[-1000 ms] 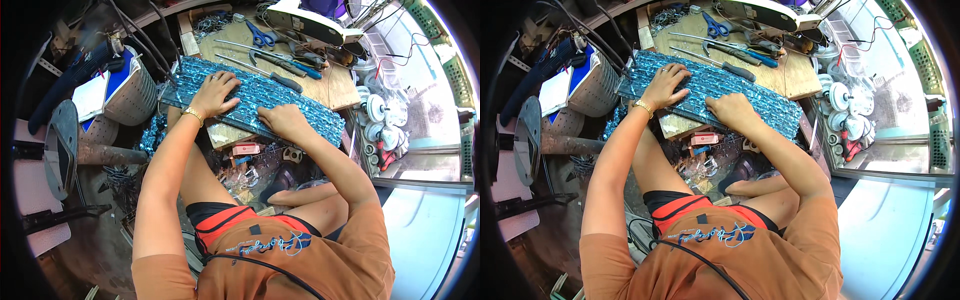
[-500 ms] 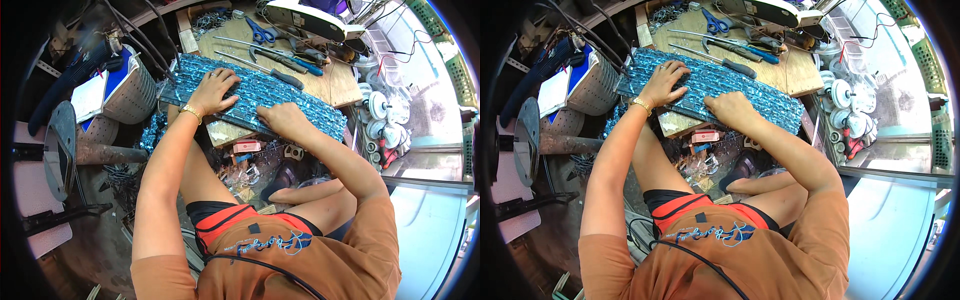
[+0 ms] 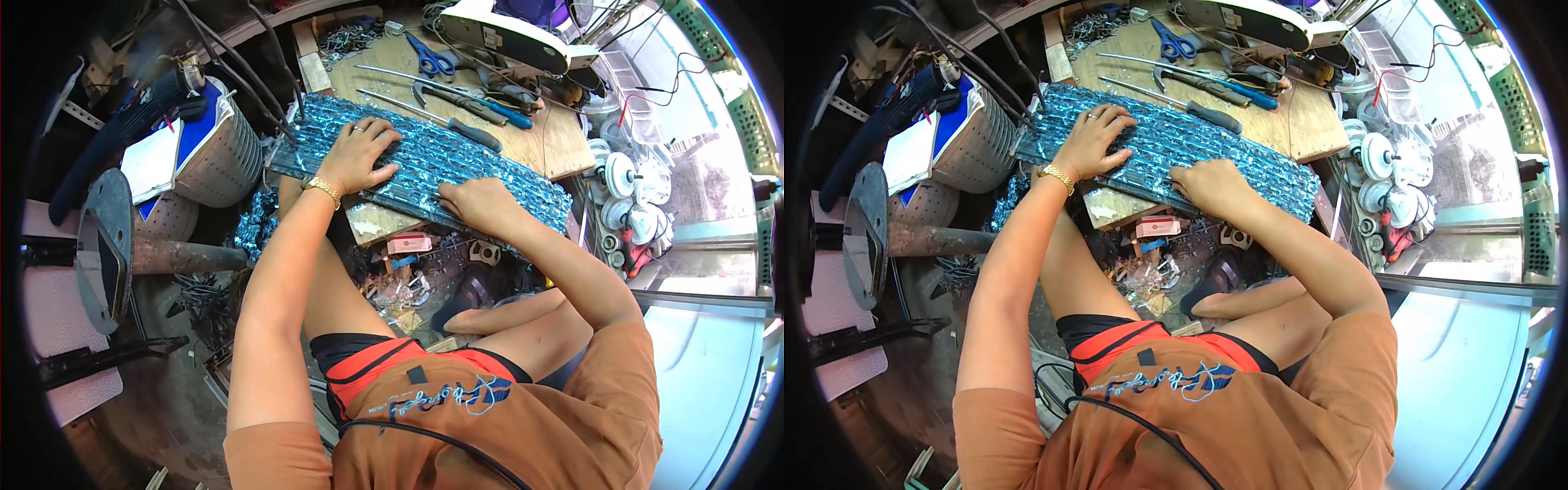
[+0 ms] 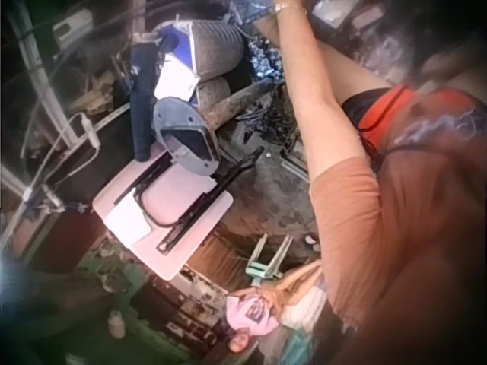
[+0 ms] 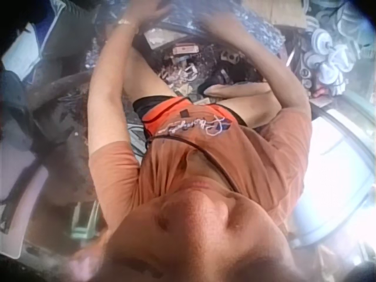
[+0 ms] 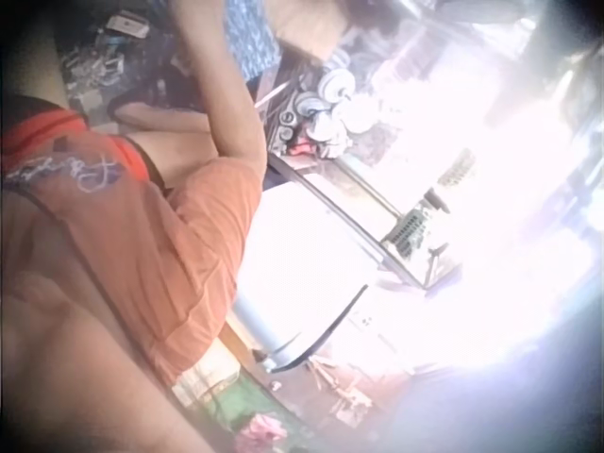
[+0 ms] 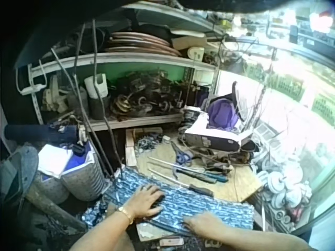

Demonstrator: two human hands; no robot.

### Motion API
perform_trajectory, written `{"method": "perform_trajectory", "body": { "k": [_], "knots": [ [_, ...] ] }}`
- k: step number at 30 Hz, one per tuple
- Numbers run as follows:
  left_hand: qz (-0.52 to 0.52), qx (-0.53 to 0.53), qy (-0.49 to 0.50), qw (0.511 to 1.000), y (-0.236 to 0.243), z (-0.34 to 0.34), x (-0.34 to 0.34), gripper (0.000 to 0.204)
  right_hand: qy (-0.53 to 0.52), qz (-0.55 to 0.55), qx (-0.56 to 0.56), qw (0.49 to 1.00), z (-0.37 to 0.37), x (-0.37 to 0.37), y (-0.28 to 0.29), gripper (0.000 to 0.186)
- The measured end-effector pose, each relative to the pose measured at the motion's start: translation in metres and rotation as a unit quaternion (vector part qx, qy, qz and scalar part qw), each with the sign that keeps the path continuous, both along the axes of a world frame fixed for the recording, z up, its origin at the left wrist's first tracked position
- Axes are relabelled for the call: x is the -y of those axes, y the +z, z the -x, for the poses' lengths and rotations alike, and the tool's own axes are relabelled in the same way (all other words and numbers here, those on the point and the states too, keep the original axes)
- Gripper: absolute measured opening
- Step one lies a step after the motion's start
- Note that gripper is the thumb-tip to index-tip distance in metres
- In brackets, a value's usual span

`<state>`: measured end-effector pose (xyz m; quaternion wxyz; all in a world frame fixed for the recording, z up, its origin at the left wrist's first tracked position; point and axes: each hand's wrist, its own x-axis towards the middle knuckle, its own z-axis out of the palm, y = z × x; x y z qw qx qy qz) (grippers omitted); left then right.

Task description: The person straightens the fins of an air conditioner evaporator using a thin metal tool and adjusts copper piping by hand.

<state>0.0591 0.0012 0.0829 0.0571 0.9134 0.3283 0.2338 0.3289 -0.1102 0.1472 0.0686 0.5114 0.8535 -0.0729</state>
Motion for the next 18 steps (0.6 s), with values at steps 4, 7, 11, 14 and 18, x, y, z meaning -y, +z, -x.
{"method": "perform_trajectory", "body": {
  "k": [4, 7, 11, 14, 18],
  "knots": [
    [-0.006, -0.001, -0.001, 1.0, -0.001, -0.002, 0.0, 0.055, -0.006, 0.0, 0.015, 1.0, -0.002, 0.002, 0.006, 0.024],
    [0.004, -0.006, 0.008, 1.0, 0.0, -0.003, 0.002, 0.054, -0.059, 0.083, 0.036, 0.994, -0.025, -0.011, 0.021, 0.033],
    [-0.025, 0.008, 0.018, 0.999, -0.002, 0.007, 0.004, 0.054, -0.106, -0.096, -0.049, 0.989, -0.039, -0.082, 0.026, 0.033],
    [-0.029, 0.021, 0.011, 0.999, 0.003, -0.01, 0.004, 0.052, -0.118, -0.135, 0.008, 0.984, -0.064, -0.145, 0.002, 0.028],
    [-0.05, 0.04, 0.057, 0.996, 0.002, -0.015, 0.003, 0.047, -0.134, -0.238, 0.052, 0.961, -0.07, -0.165, -0.03, 0.028]
  ]
}}
